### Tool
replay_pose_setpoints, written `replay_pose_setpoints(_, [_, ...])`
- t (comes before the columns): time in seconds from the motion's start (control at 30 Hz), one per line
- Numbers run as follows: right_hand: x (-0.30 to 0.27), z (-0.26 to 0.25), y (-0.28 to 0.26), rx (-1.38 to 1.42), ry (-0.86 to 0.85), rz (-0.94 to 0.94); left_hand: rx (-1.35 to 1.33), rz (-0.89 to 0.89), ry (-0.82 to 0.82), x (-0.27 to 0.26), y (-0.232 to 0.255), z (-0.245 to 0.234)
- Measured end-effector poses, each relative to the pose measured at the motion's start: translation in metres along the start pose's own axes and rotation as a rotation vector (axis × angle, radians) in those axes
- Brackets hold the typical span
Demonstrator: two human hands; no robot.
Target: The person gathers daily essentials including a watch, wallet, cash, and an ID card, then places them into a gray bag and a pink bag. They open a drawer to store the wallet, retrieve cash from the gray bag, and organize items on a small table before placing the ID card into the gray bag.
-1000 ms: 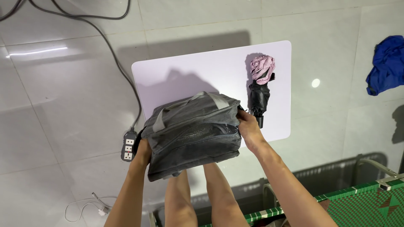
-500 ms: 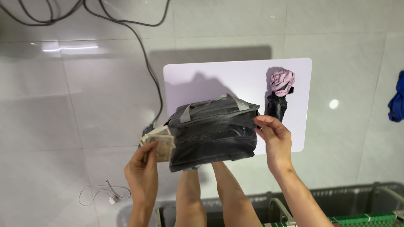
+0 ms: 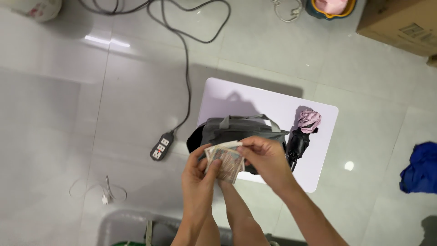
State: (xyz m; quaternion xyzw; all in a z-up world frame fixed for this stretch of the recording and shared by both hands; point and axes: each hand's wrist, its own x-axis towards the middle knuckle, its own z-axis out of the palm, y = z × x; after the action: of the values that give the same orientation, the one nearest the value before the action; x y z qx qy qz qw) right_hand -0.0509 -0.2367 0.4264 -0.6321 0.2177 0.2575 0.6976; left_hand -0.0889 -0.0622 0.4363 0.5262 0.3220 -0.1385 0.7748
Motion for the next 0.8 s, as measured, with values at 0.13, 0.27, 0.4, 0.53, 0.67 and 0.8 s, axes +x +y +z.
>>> replay_pose_setpoints(0.13, [-0.006, 0.003, 0.000, -0.093, -0.014, 0.049, -0.015, -0.012, -0.015, -0.005, 0.002, -0.011])
replay_pose_setpoints(0.27, [-0.006, 0.005, 0.004, -0.148, -0.021, 0.090, 0.071, -0.032, -0.081, 0.004, -0.002, -0.018])
replay_pose_setpoints(0.4, [-0.002, -0.005, 0.023, -0.139, -0.019, 0.109, 0.159, -0.084, -0.097, 0.021, -0.012, -0.019])
replay_pose_setpoints(0.53, [0.001, -0.039, 0.047, -0.063, 0.149, 0.162, 0.194, -0.075, -0.101, 0.037, -0.019, -0.013])
replay_pose_setpoints(0.67, [0.004, -0.108, 0.070, 0.042, 0.476, 0.039, 0.281, -0.162, -0.233, 0.053, -0.025, -0.009])
replay_pose_setpoints(0.8, [0.018, -0.199, 0.115, 0.154, 0.698, 0.081, 0.566, -0.301, -0.298, 0.072, -0.044, -0.001])
